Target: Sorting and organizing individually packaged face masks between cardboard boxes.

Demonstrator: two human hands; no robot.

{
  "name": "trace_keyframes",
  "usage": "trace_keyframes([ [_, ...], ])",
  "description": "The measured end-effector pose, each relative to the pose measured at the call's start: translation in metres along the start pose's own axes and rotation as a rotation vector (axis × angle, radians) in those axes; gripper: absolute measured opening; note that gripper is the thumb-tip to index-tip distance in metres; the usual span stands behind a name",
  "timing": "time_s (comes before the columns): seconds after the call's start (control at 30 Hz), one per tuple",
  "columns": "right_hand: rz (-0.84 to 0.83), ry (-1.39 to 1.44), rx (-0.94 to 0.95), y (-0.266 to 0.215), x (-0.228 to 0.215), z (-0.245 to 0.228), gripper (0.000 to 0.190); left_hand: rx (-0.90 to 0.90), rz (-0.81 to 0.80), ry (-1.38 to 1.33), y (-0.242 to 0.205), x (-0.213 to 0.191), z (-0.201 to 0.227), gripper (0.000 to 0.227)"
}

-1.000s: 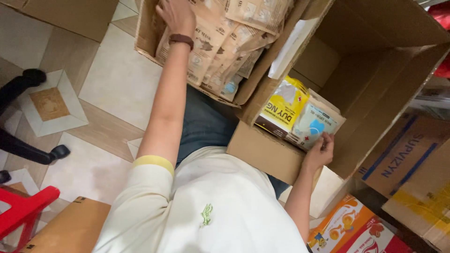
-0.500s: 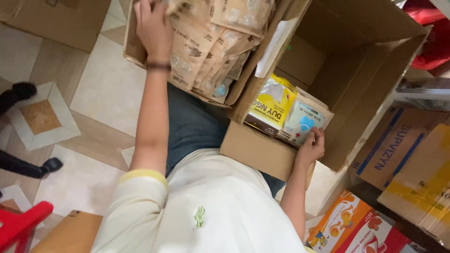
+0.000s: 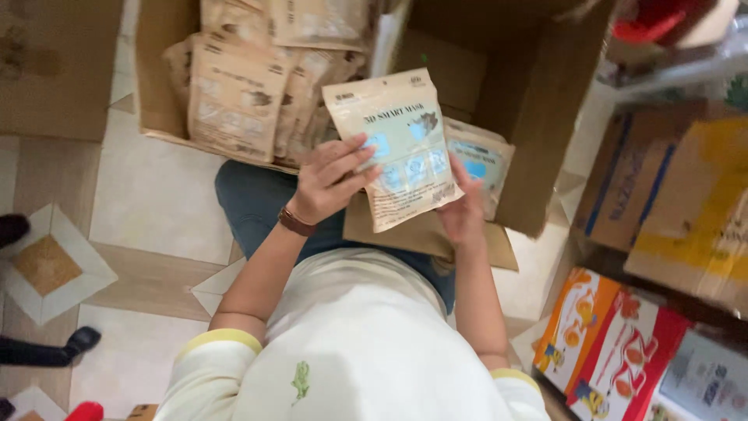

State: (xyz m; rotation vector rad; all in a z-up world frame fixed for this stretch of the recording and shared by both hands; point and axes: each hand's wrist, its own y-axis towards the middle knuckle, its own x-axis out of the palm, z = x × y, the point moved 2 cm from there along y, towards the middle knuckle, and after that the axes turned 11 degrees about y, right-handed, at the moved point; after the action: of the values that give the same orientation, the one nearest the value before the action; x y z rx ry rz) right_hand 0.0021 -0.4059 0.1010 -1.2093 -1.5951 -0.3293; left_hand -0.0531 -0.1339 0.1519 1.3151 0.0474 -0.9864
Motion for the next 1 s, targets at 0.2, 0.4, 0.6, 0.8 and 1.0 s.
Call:
trace_keyframes([
  [0.2, -0.039, -0.305, -0.02, -0.002, -0.079, 0.005, 0.072, 0.056, -0.185, -0.038, 0.012, 0.021, 0.024, 0.028],
  [0.4, -0.239, 0.339, -0.022, -0.006, -0.044, 0.002, 0.075, -0.322, -0.045, -0.192, 0.021, 0.026, 0.023, 0.023],
  [0.6, 0.025, -0.031, -0.194, -0.005, -0.088, 0.006, 0.064, -1.105, 0.05, -0.822, 0.007, 0.072, -0.001, 0.024],
  [0.8, -0.213, -0.062, -0.159, -0.006, -0.054, 0.007, 0.063, -1.213, -0.028, -1.012, 0.005, 0.085, 0.02, 0.034],
  [1.0, 0.157, -0.063, -0.467, -0.002, -0.096, -0.036, 0.05, -0.796, -0.498, -0.576, -0.04, 0.108, 0.052, 0.052],
])
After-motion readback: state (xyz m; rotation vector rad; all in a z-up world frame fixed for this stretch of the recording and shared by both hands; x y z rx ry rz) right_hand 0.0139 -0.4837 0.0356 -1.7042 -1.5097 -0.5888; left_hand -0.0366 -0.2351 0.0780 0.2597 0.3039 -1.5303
